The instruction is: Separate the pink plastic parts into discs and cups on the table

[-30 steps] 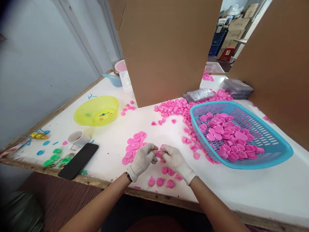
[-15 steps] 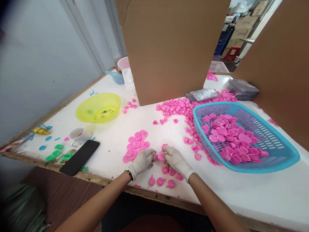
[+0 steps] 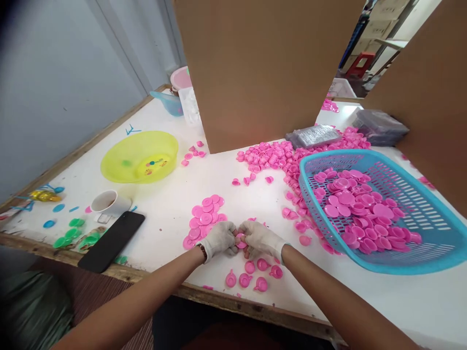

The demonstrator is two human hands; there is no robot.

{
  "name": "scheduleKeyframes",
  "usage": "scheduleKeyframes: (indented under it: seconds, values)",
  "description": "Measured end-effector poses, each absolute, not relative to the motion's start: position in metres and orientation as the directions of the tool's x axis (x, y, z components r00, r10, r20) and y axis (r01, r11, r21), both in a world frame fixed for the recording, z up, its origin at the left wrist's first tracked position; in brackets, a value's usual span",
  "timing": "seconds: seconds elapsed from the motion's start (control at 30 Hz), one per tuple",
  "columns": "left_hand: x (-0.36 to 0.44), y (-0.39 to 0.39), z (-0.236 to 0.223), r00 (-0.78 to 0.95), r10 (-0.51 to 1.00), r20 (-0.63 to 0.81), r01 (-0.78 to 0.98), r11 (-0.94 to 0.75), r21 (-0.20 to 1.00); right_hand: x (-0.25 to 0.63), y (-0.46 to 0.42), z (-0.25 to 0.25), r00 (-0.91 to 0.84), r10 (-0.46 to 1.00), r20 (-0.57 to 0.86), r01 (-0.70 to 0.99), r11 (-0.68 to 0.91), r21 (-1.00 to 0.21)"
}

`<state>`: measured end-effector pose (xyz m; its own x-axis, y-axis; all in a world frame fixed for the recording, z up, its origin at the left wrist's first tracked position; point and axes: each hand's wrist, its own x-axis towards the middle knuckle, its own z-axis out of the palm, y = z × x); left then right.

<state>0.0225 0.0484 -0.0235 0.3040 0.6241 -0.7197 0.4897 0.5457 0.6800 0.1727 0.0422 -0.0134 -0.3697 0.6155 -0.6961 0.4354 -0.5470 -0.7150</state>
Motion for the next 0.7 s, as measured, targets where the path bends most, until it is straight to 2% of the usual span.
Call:
scheduleKeyframes:
  seconds: [0.1,0.2,0.37,0.43,0.53,0.63,0.7]
  values:
    - [0.019,0.052,-0.017,0.341,0.604,-0.72,0.526,0.512,0.679,0.175,0.045,-0.016,-0.425,0.585,-0.69,0.392,-0.569,-0.723]
    - [0.018,0.05,-0.016,0.374,0.648,-0.664,0.559,0.414,0.718,0.177,0.044,-0.02,-0.442,0.594,-0.673,0.364,-0.567,-0.739]
    - [0.023,0.045,-0.015,0.345,0.715,-0.608,0.676,0.259,0.69,0.164,0.038,-0.019,-0.335,0.669,-0.664,0.418,-0.526,-0.741]
    - [0.021,0.046,-0.009,0.345,0.775,-0.53,0.744,0.118,0.657,0.16,0.033,-0.012,-0.294,0.7,-0.651,0.395,-0.532,-0.749]
    - [0.008,0.054,0.008,0.336,0.874,-0.351,0.827,-0.096,0.553,0.174,0.024,0.005,-0.222,0.804,-0.552,0.209,-0.514,-0.832]
    - [-0.007,0.065,0.02,0.274,0.919,-0.282,0.91,-0.153,0.387,0.21,0.013,0.022,0.028,0.951,-0.307,-0.114,-0.302,-0.946]
    - [-0.011,0.072,0.021,0.249,0.921,-0.3,0.946,-0.164,0.28,0.232,0.009,0.029,0.177,0.962,-0.21,-0.191,-0.175,-0.966]
